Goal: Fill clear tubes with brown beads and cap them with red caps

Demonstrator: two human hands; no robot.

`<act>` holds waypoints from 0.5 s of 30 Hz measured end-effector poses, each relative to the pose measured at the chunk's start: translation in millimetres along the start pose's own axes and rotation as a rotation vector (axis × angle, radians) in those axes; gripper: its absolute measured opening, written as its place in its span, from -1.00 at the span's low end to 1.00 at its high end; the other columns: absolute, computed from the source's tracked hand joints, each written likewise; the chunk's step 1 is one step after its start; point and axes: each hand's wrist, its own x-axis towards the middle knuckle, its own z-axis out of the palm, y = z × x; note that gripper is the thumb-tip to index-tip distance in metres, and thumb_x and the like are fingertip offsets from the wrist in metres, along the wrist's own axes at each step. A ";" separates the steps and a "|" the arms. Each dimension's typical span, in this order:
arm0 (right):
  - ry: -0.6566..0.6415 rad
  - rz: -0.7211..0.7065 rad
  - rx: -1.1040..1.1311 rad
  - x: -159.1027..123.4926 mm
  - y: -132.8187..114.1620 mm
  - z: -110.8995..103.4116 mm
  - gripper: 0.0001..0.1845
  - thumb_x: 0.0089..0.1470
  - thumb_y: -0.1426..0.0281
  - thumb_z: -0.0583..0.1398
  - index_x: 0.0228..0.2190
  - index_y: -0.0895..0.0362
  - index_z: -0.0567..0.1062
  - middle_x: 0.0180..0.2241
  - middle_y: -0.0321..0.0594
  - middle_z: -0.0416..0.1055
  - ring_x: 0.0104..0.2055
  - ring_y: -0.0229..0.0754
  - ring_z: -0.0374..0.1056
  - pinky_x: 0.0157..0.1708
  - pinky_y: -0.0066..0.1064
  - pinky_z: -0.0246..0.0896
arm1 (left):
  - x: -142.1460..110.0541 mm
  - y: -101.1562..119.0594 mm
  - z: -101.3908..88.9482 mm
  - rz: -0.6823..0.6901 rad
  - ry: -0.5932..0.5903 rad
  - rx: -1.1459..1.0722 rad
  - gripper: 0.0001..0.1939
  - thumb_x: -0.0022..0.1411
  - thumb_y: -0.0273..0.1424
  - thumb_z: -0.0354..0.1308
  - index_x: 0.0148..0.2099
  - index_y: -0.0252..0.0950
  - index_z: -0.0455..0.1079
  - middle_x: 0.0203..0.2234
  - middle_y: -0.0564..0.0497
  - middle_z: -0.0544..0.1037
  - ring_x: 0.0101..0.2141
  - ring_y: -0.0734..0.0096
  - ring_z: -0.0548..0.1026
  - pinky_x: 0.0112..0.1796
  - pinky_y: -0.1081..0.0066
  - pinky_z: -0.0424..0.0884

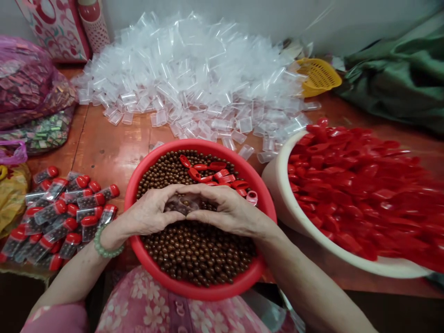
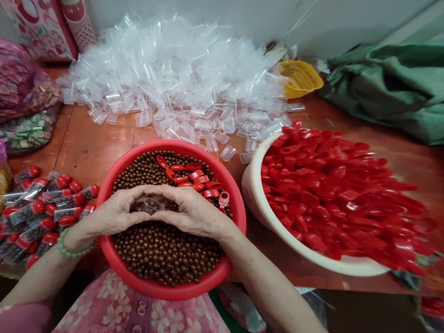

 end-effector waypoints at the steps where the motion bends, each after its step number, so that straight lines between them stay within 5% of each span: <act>1: 0.025 0.006 -0.006 -0.2 0.6 1.5 -0.67 0.13 0.40 0.22 -0.03 0.10 0.46 -0.09 -0.18 0.55 -0.09 -0.17 0.49 -0.06 -0.35 0.40 | 0.1 -0.5 0.6 -0.006 0.013 -0.012 -0.56 0.18 -0.45 0.15 0.13 -0.27 0.31 -0.04 -0.05 0.53 -0.06 0.29 0.50 0.01 0.30 0.38; 8: 0.255 0.048 -0.171 -15.9 12.8 15.0 -0.80 0.06 0.36 0.28 -0.20 0.02 0.54 -0.29 -0.26 0.59 -0.32 -0.13 0.53 -0.26 -0.32 0.47 | -1.7 -2.1 9.8 0.001 0.114 0.070 -0.52 0.20 -0.39 0.14 0.17 -0.35 0.29 -0.05 -0.13 0.55 -0.07 0.23 0.51 -0.01 0.28 0.37; 15: 0.164 0.067 -0.079 -9.0 15.1 20.8 -0.87 0.05 0.27 0.30 -0.37 0.01 0.47 -0.35 -0.27 0.53 -0.31 -0.12 0.48 -0.31 -0.31 0.44 | -10.5 -1.3 10.0 0.019 0.122 0.159 -0.75 0.23 -0.46 0.05 -0.06 -0.31 0.44 -0.24 -0.05 0.59 -0.24 0.29 0.52 -0.20 0.37 0.39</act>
